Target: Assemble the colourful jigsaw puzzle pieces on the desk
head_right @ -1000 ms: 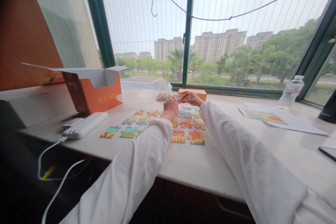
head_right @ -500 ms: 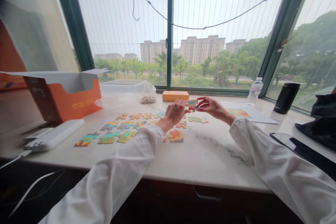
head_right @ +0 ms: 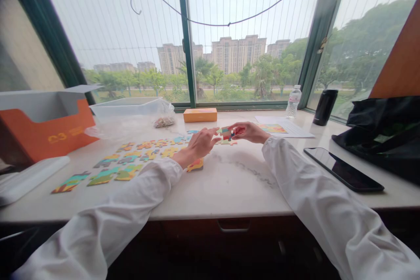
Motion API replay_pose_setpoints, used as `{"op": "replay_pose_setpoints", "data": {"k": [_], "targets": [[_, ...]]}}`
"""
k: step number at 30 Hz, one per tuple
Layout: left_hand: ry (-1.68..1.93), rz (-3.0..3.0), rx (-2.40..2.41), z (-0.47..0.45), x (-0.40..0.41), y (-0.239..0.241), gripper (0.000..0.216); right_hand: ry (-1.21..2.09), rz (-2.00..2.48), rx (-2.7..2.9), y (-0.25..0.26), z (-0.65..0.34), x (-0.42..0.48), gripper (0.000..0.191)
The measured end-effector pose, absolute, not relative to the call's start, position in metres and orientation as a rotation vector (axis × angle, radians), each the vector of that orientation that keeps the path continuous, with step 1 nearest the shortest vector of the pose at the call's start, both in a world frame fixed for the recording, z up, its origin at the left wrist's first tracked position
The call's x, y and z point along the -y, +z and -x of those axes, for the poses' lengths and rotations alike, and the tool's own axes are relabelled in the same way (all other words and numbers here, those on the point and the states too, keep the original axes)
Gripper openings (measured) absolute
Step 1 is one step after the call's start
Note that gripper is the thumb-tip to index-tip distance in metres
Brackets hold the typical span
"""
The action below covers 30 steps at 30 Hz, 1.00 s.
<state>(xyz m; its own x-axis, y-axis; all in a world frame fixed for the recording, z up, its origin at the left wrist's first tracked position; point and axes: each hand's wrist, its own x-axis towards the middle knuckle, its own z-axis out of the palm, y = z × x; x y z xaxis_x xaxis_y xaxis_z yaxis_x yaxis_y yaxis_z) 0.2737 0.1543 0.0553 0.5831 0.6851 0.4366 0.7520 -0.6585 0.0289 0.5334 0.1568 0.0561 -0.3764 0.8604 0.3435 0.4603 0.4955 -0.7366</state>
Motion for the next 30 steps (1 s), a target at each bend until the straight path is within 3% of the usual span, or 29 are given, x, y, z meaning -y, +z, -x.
{"op": "replay_pose_setpoints", "data": {"k": [10, 20, 30], "targets": [[-0.364, 2.781, 0.982, -0.272, -0.164, 0.046, 0.035, 0.614, 1.451, 2.231, 0.041, -0.605, -0.170, 0.070], [-0.181, 2.837, 0.870, -0.270, -0.163, 0.048, 0.048, 0.390, 1.416, 2.408, 0.045, -0.588, -0.167, 0.053], [-0.216, 2.816, 0.806, -0.269, -0.164, 0.047, 0.041, 0.233, 1.366, 2.472, 0.042, -0.585, -0.169, 0.045]]}}
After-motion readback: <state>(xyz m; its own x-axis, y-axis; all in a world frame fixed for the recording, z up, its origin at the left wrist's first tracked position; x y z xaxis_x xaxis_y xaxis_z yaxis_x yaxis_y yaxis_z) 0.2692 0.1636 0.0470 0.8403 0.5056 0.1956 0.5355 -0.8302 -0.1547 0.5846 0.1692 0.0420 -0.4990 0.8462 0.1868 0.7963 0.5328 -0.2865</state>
